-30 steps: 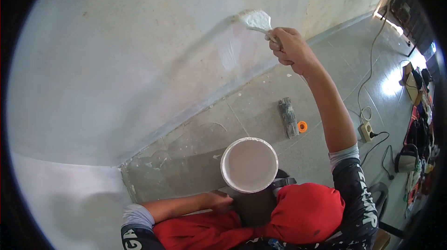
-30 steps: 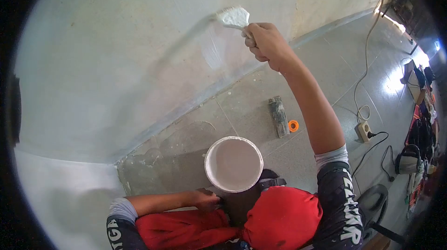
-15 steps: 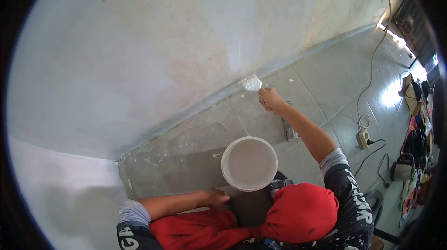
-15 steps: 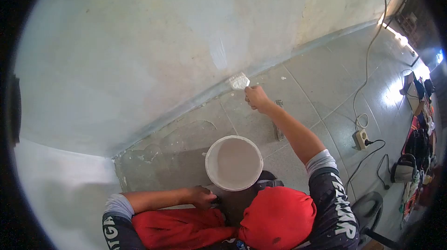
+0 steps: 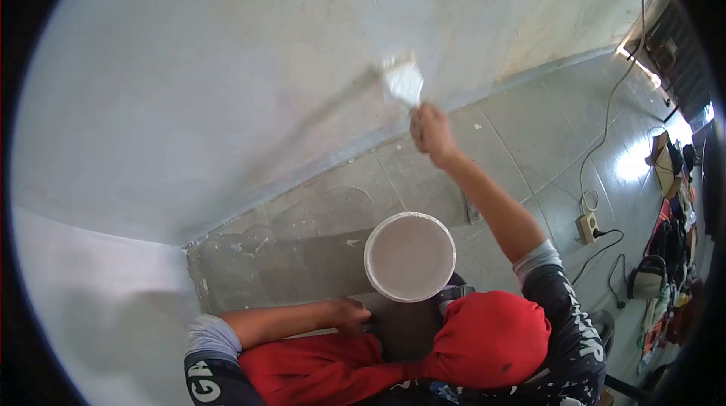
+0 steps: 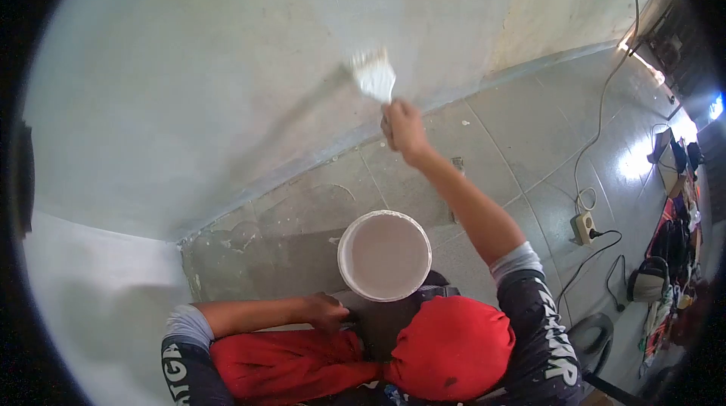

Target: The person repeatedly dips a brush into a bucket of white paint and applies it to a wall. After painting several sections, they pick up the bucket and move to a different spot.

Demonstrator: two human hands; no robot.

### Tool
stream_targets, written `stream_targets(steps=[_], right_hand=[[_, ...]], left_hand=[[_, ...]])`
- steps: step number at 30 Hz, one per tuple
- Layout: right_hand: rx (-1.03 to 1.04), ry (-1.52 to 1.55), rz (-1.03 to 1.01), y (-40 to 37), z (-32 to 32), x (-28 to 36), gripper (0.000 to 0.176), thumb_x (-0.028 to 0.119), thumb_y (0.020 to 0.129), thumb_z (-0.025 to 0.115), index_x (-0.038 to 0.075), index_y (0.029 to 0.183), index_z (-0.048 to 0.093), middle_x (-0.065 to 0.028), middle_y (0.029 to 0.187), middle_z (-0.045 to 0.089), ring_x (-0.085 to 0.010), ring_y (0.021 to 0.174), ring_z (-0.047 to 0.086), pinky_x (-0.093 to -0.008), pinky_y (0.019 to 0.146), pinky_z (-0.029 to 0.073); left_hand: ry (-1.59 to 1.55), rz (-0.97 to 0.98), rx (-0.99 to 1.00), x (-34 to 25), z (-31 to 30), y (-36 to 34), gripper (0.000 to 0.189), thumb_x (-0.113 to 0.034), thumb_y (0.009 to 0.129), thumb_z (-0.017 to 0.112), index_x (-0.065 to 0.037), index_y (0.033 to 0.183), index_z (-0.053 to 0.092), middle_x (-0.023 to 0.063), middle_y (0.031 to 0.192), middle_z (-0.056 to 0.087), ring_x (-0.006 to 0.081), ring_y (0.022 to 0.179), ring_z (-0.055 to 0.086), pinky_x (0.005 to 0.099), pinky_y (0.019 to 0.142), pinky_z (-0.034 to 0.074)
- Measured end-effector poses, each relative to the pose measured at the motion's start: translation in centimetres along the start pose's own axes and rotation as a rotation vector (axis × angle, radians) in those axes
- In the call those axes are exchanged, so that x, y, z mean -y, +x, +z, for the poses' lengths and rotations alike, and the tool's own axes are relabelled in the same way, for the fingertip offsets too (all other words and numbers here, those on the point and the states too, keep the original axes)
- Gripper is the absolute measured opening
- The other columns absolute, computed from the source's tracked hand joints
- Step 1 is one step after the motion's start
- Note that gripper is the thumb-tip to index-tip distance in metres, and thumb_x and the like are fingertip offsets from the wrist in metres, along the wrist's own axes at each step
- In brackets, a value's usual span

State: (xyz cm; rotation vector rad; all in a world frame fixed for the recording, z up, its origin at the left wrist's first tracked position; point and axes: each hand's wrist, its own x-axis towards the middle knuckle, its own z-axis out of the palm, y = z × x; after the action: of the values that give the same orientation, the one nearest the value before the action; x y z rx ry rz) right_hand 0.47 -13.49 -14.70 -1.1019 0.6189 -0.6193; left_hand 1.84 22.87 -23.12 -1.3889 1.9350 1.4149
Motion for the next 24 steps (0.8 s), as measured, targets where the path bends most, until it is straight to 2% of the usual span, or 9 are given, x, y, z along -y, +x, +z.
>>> stream_targets(steps=[3, 4, 8, 10, 15, 18, 20, 22, 24], right_hand=[[-0.017, -0.157, 0.274, 0.5, -2.4, -8.1, 0.021, 0.023, 0.09, 0.048, 0.011, 0.073, 0.043, 0.0009, 0.058, 0.04, -0.0081, 0.042, 0.033, -0.0259, 0.035, 0.022], [-0.014, -0.206, 0.389, 0.3, -2.7, -9.1, 0.022, 0.024, 0.089, 0.049, 0.011, 0.072, 0.042, 0.0002, 0.059, 0.041, -0.0087, 0.042, 0.034, -0.0262, 0.035, 0.022], [0.022, -0.211, 0.541, 1.0, -2.9, -10.1, 0.02, 0.022, 0.088, 0.049, 0.01, 0.073, 0.044, -0.0002, 0.06, 0.041, -0.0085, 0.043, 0.035, -0.0272, 0.036, 0.022], [-0.053, -0.252, 0.354, 1.0, -1.0, -6.4, 0.018, 0.02, 0.088, 0.049, 0.009, 0.074, 0.046, -0.0002, 0.06, 0.042, -0.0084, 0.042, 0.034, -0.0268, 0.036, 0.021], [0.063, -0.085, 0.094, -2.3, 4.7, 8.1, 0.019, 0.017, 0.089, 0.046, 0.008, 0.073, 0.044, 0.0017, 0.058, 0.041, -0.0059, 0.04, 0.029, -0.0243, 0.036, 0.019], [0.116, -0.035, 0.002, -4.2, 6.3, 12.3, 0.019, 0.017, 0.089, 0.046, 0.007, 0.072, 0.043, 0.0028, 0.057, 0.039, -0.0045, 0.041, 0.029, -0.0243, 0.035, 0.019], [0.112, -0.015, -0.045, -4.6, 7.2, 12.0, 0.019, 0.018, 0.089, 0.046, 0.007, 0.074, 0.044, 0.0033, 0.056, 0.038, -0.0041, 0.041, 0.029, -0.0241, 0.035, 0.019], [-0.002, -0.02, -0.118, -4.2, 7.4, 8.8, 0.024, 0.024, 0.095, 0.045, 0.011, 0.075, 0.043, 0.0035, 0.056, 0.038, -0.0051, 0.039, 0.028, -0.0235, 0.035, 0.019], [-0.047, -0.132, -0.068, -1.9, 6.4, 3.5, 0.021, 0.023, 0.093, 0.045, 0.01, 0.075, 0.043, 0.0027, 0.054, 0.038, -0.0065, 0.039, 0.029, -0.0243, 0.034, 0.02]], left_hand=[[0.005, 0.017, -0.015, -0.2, -0.4, 0.0, 0.033, -0.027, 0.074, 0.057, -0.004, 0.095, 0.065, 0.0225, 0.096, 0.065, 0.0384, 0.093, 0.062, 0.0462, 0.08, 0.05], [0.011, 0.021, 0.001, -0.1, -0.4, -0.2, 0.032, -0.027, 0.074, 0.057, -0.004, 0.094, 0.065, 0.0225, 0.096, 0.065, 0.0384, 0.093, 0.062, 0.0463, 0.079, 0.05], [-0.028, -0.016, -0.004, 0.0, -0.1, -0.1, 0.032, -0.026, 0.074, 0.056, -0.004, 0.095, 0.065, 0.0224, 0.094, 0.065, 0.038, 0.092, 0.063, 0.0462, 0.078, 0.05], [-0.019, -0.065, 0.066, -0.1, -0.1, -0.2, 0.032, -0.026, 0.075, 0.056, -0.004, 0.096, 0.065, 0.0225, 0.092, 0.065, 0.0374, 0.092, 0.063, 0.0457, 0.077, 0.051], [-0.018, -0.041, 0.07, -0.5, -1.2, -1.1, 0.033, -0.025, 0.075, 0.055, -0.003, 0.097, 0.066, 0.0221, 0.095, 0.065, 0.0363, 0.093, 0.064, 0.0451, 0.078, 0.051], [-0.055, 0.005, 0.094, 0.2, -0.6, -0.5, 0.031, -0.026, 0.075, 0.055, -0.001, 0.094, 0.063, 0.0243, 0.092, 0.063, 0.0387, 0.089, 0.062, 0.0468, 0.075, 0.049], [-0.103, 0.044, 0.052, 0.9, -0.2, -0.1, 0.03, -0.026, 0.075, 0.056, 0.0, 0.09, 0.06, 0.0265, 0.087, 0.061, 0.0413, 0.084, 0.061, 0.0486, 0.073, 0.048], [-0.009, 0.052, 0.051, 0.6, -0.8, 0.1, 0.033, -0.026, 0.075, 0.056, -0.003, 0.097, 0.067, 0.0223, 0.097, 0.065, 0.0361, 0.094, 0.063, 0.0449, 0.079, 0.051], [-0.005, 0.045, 0.029, 0.5, -0.9, -0.2, 0.033, -0.026, 0.075, 0.056, -0.004, 0.096, 0.067, 0.0218, 0.097, 0.065, 0.036, 0.094, 0.063, 0.0447, 0.079, 0.051]])
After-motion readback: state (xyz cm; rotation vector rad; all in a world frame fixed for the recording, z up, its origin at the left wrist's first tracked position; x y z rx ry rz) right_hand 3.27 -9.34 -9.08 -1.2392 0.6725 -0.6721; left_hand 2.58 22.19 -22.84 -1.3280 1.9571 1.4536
